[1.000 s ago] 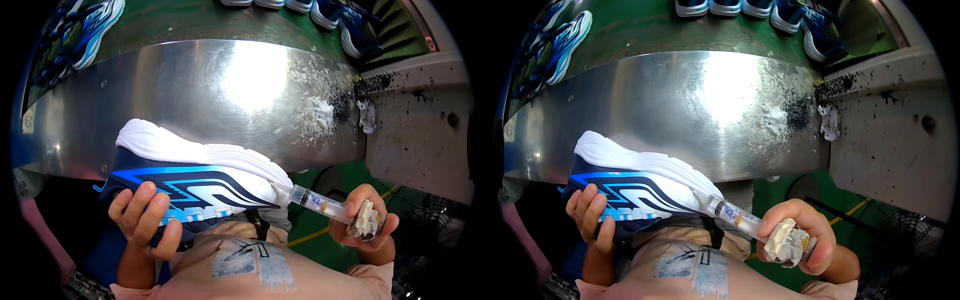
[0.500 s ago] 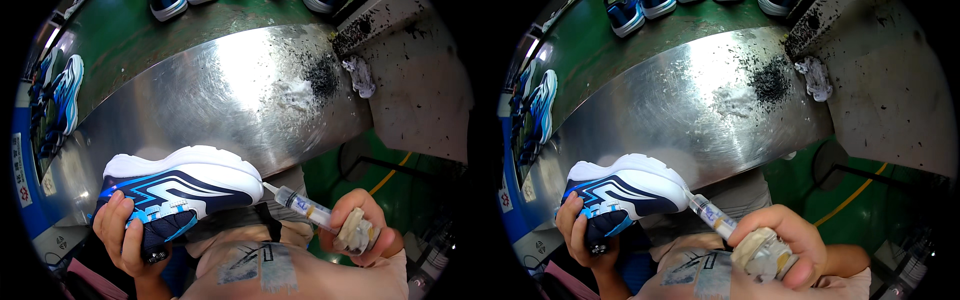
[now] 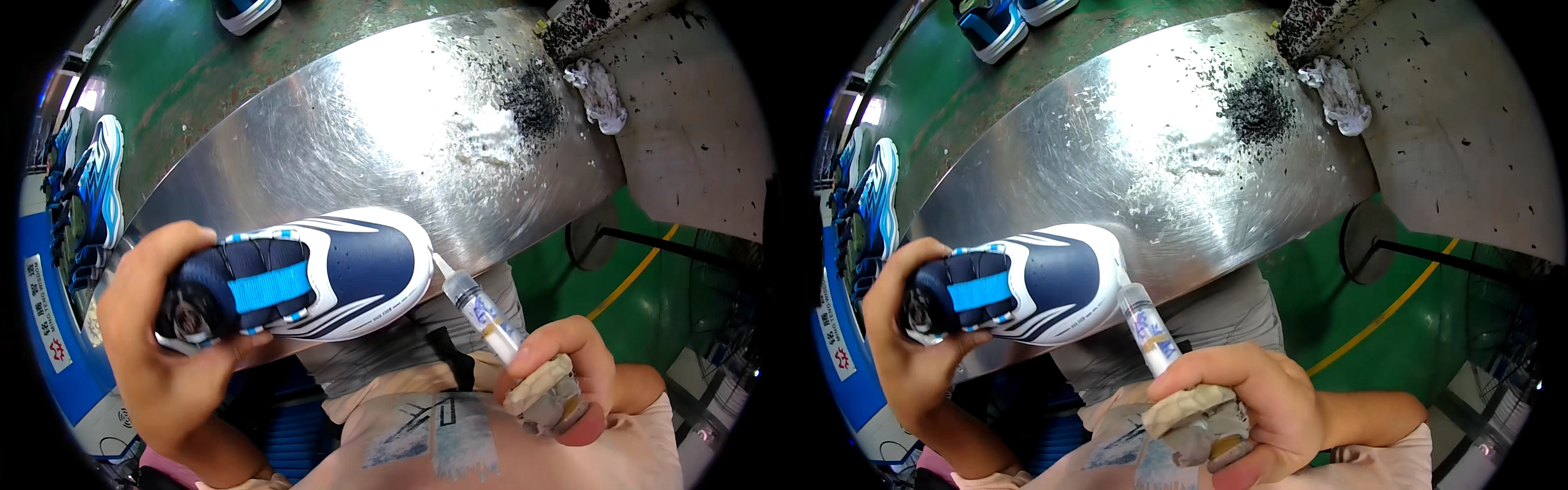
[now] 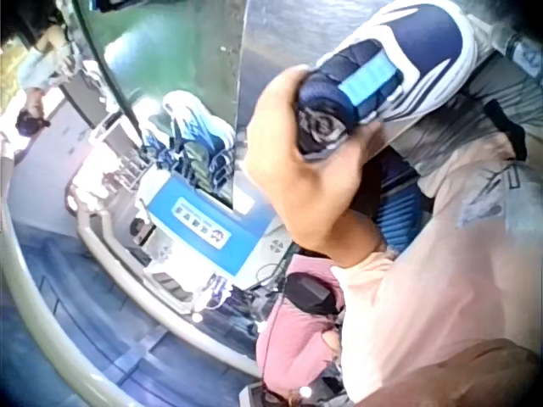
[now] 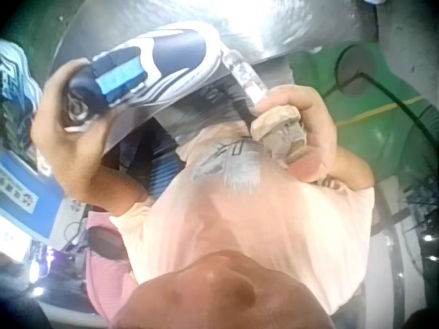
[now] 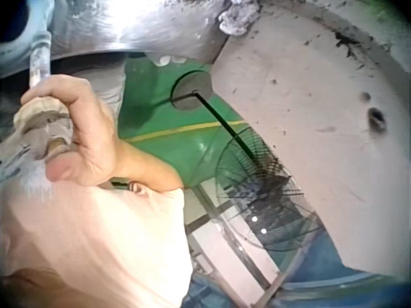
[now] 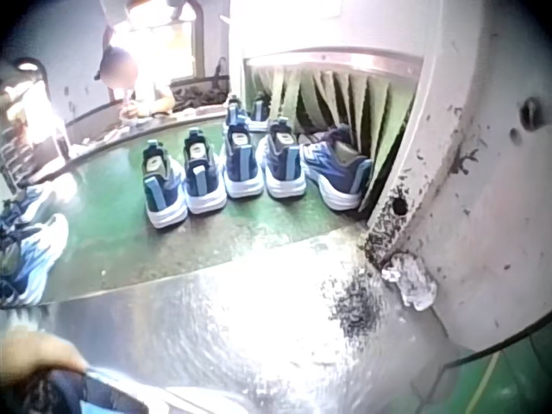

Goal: The person applies glue to the sole of blue and white sneakers using a syringe. They pick up each shoe from a conveyor belt, apply glue along the sole edge, and place the shoe back on the belt.

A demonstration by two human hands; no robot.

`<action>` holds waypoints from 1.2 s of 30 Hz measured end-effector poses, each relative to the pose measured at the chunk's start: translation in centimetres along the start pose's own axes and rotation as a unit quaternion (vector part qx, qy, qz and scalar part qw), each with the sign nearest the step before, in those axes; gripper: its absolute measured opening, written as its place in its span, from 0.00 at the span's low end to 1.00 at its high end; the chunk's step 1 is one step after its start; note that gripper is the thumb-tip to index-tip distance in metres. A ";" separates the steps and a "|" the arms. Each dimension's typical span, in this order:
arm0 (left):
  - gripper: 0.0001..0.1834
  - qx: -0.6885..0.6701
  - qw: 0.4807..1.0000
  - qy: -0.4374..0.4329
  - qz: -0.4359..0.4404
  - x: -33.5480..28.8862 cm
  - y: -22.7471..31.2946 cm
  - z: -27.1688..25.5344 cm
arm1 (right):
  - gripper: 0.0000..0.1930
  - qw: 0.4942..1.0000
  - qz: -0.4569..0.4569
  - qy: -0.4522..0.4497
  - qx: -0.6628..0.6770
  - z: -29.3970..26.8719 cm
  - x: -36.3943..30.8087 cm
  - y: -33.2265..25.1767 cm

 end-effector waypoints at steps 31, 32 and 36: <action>0.11 0.064 0.940 0.246 0.229 -7.1 2.5 4.3 | 0.30 0.937 -0.001 -0.128 -0.325 10.4 21.2 -0.1; 0.10 0.068 0.934 0.256 0.239 -7.1 2.2 4.4 | 0.30 0.938 0.013 -0.121 -0.324 10.6 21.5 0.3; 0.09 0.030 0.924 0.281 0.257 -8.1 2.0 5.3 | 0.31 0.917 0.007 -0.130 -0.377 10.8 21.5 1.2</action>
Point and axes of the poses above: each hand's wrist, its own x-axis towards the middle knuckle, its own z-axis out of the palm, y = z × x, the point moved 3 cm from there along x, towards the middle knuckle, and after that the axes turned 10 degrees about x, right-handed, at the moved point
